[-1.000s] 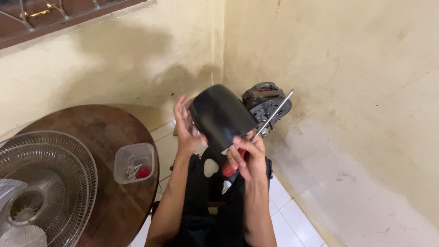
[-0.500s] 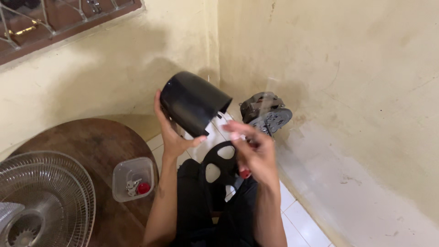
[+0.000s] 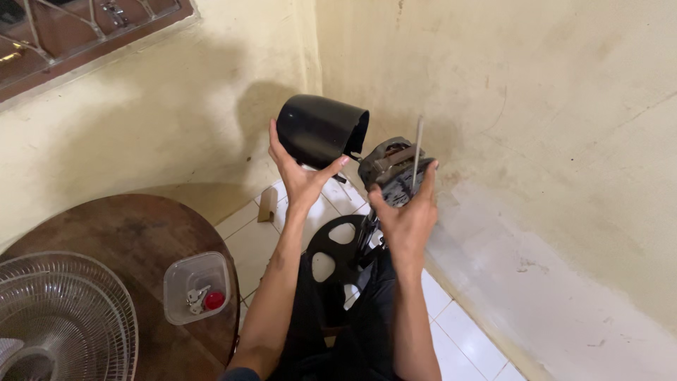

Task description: The person disassembles a standing fan motor housing using a screwdriver, removes the rear cover, and then reassembles it by aligning the cover and tightening the screws. The fan blades and cage are visible on a nearby table.

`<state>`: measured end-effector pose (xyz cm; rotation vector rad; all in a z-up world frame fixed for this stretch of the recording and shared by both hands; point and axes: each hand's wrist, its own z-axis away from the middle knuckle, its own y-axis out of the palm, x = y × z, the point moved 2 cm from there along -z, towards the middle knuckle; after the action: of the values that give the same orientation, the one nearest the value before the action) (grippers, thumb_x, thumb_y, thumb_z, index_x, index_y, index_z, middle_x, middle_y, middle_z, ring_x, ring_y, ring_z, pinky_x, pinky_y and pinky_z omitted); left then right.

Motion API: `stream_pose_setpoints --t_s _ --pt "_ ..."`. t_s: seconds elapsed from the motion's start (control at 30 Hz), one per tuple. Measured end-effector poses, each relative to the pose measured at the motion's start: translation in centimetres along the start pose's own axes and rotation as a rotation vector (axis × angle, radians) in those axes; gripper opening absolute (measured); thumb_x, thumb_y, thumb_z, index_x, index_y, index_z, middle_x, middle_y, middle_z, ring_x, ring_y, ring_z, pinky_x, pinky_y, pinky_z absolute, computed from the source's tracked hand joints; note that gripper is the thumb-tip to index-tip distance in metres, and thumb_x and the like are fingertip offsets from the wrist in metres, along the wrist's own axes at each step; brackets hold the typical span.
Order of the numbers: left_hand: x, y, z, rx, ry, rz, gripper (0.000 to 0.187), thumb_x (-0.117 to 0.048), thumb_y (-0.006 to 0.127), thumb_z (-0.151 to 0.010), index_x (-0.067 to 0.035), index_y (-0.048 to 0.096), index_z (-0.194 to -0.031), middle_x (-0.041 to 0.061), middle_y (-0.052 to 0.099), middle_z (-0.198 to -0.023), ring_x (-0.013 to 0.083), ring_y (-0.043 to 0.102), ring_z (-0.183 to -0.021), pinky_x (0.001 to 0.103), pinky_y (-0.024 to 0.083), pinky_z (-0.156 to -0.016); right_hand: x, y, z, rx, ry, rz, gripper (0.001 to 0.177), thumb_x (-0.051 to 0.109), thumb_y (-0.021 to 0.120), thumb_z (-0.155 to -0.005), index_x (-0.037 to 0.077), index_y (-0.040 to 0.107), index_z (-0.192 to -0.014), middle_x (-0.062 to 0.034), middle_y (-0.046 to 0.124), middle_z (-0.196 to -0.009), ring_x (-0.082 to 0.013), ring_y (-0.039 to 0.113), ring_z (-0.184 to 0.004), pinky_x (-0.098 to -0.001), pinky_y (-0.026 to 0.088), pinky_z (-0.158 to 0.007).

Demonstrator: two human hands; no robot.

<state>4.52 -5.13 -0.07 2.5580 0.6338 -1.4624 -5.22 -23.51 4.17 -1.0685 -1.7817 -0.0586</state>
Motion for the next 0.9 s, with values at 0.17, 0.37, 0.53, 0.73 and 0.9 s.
stream_pose_setpoints --t_s 0.17,0.37,0.53,0.73,0.9 --pt "-0.4 -0.4 1.1 -0.023 -0.080 0.029 0.146 -0.029 0.105 -0.058 -0.004 0.009 -0.165 0.026 0.026 -0.157 0.0394 0.037 -0.147 0.049 0.039 -0.123 -2.8 -0.9 -2.4 0.321 0.285 -0.363 0.078 0.006 0.069 -0.078 0.004 0.045 -0.152 -0.0128 0.074 -0.114 -0.0141 0.058 -0.043 -0.0320 0.041 -0.032" --pt "-1.3 -1.1 3.5 -0.139 -0.087 0.049 0.144 -0.024 0.105 -0.060 -0.003 0.009 -0.166 0.023 0.026 -0.161 0.0347 0.039 -0.149 0.048 0.039 -0.125 -6.1 -1.0 -3.4 0.452 0.408 -0.508 0.061 0.008 0.052 -0.088 0.010 0.055 -0.149 -0.0058 0.061 -0.068 -0.0107 0.049 -0.036 -0.0293 0.036 -0.029" --pt "-2.3 -1.8 4.2 -0.128 0.007 0.188 0.144 -0.025 0.104 -0.062 -0.004 0.007 -0.166 0.020 0.026 -0.164 0.0324 0.039 -0.150 0.046 0.042 -0.124 -7.2 -1.0 -4.4 0.524 0.389 -0.512 0.057 0.010 0.051 -0.089 0.009 0.059 -0.145 -0.0032 0.055 -0.064 -0.0113 0.047 -0.035 -0.0295 0.036 -0.029" --pt "-2.7 -1.4 4.5 -0.146 0.038 0.088 0.144 -0.025 0.105 -0.059 -0.004 0.010 -0.165 0.022 0.027 -0.163 0.0341 0.039 -0.150 0.048 0.043 -0.123 -6.9 -1.0 -3.7 0.489 0.373 -0.515 0.058 0.009 0.051 -0.088 0.010 0.057 -0.145 -0.0019 0.058 -0.066 -0.0106 0.047 -0.034 -0.0287 0.037 -0.031" --pt "-1.2 -0.4 3.2 -0.205 -0.076 -0.024 0.146 -0.027 0.105 -0.059 -0.003 0.007 -0.165 0.026 0.022 -0.160 0.0374 0.034 -0.149 0.049 0.039 -0.122 -7.4 -1.0 -3.3 0.487 0.323 -0.579 0.052 0.007 0.050 -0.091 0.004 0.059 -0.142 -0.0022 0.058 -0.064 -0.0101 0.048 -0.035 -0.0277 0.039 -0.034"
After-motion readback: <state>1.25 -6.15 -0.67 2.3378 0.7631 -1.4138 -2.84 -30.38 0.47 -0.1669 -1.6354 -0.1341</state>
